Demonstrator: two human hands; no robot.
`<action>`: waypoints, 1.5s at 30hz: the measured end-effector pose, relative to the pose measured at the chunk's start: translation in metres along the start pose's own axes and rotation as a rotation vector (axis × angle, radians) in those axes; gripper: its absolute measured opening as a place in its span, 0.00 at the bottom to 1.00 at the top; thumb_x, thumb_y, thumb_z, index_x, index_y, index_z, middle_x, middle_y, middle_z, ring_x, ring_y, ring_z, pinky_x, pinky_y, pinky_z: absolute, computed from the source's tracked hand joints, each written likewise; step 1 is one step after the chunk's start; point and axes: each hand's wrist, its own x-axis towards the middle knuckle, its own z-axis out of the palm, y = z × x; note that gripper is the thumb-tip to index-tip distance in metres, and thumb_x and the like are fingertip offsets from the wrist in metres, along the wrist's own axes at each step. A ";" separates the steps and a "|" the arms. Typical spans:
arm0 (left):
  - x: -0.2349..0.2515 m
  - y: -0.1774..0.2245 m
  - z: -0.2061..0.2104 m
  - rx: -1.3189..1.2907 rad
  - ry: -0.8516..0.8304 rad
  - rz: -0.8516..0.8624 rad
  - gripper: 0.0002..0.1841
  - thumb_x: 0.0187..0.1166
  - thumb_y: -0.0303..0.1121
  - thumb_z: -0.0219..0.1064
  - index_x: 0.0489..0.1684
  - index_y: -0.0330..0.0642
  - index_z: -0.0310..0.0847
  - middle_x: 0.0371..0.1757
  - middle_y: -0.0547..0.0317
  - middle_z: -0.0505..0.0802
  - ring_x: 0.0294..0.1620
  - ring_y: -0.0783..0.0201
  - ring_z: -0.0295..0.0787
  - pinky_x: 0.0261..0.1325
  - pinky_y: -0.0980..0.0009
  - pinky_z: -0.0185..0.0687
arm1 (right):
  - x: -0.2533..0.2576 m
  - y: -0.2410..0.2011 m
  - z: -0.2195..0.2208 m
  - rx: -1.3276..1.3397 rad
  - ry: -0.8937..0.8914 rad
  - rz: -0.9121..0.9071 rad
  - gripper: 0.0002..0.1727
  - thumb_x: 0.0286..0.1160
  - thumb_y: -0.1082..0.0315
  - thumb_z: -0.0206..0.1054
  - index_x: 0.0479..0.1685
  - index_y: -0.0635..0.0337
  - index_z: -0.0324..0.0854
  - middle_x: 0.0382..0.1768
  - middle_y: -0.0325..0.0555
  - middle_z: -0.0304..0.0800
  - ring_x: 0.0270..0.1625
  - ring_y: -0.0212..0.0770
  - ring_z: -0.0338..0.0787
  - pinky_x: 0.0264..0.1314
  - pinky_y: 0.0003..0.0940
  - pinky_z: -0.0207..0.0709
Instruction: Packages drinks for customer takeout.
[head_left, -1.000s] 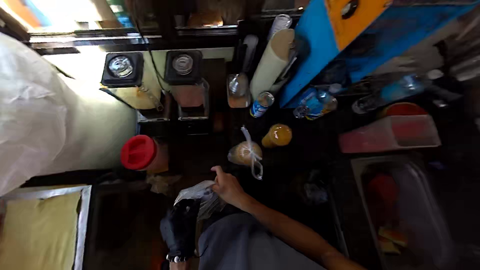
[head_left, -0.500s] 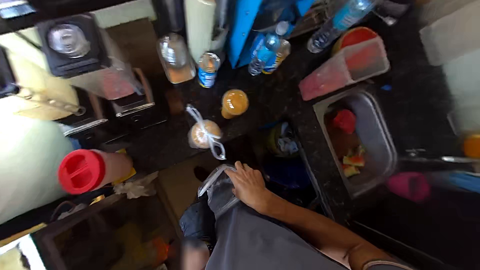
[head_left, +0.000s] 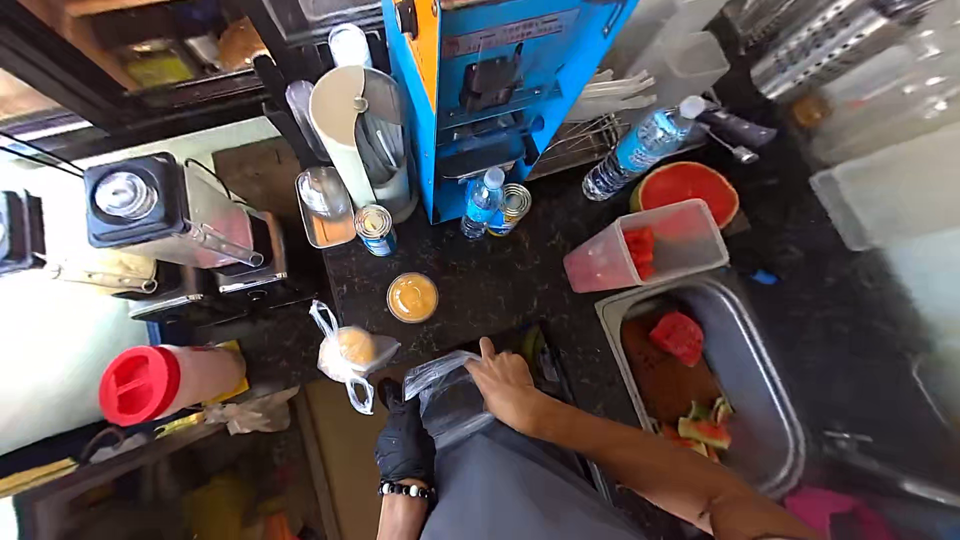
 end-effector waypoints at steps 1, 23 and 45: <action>0.002 0.010 0.004 -0.011 -0.003 -0.041 0.40 0.70 0.22 0.65 0.88 0.62 0.66 0.96 0.57 0.53 0.60 0.39 0.91 0.52 0.40 0.88 | 0.010 0.009 0.000 -0.013 0.005 -0.067 0.39 0.57 0.75 0.80 0.79 0.57 0.76 0.84 0.74 0.58 0.70 0.77 0.77 0.54 0.66 0.82; -0.001 0.030 -0.026 -0.422 0.113 0.153 0.32 0.71 0.23 0.66 0.80 0.54 0.78 0.91 0.55 0.67 0.69 0.42 0.87 0.65 0.40 0.83 | 0.197 0.068 -0.075 0.966 0.503 -0.959 0.57 0.37 0.64 0.94 0.79 0.68 0.69 0.70 0.54 0.85 0.72 0.38 0.86 0.78 0.37 0.80; 0.100 0.073 0.024 -0.414 -0.028 0.245 0.17 0.83 0.29 0.59 0.64 0.27 0.81 0.61 0.30 0.89 0.65 0.34 0.86 0.66 0.38 0.78 | 0.138 0.070 0.032 1.400 0.838 -0.511 0.59 0.35 0.69 0.92 0.77 0.79 0.62 0.67 0.61 0.83 0.69 0.40 0.86 0.75 0.32 0.81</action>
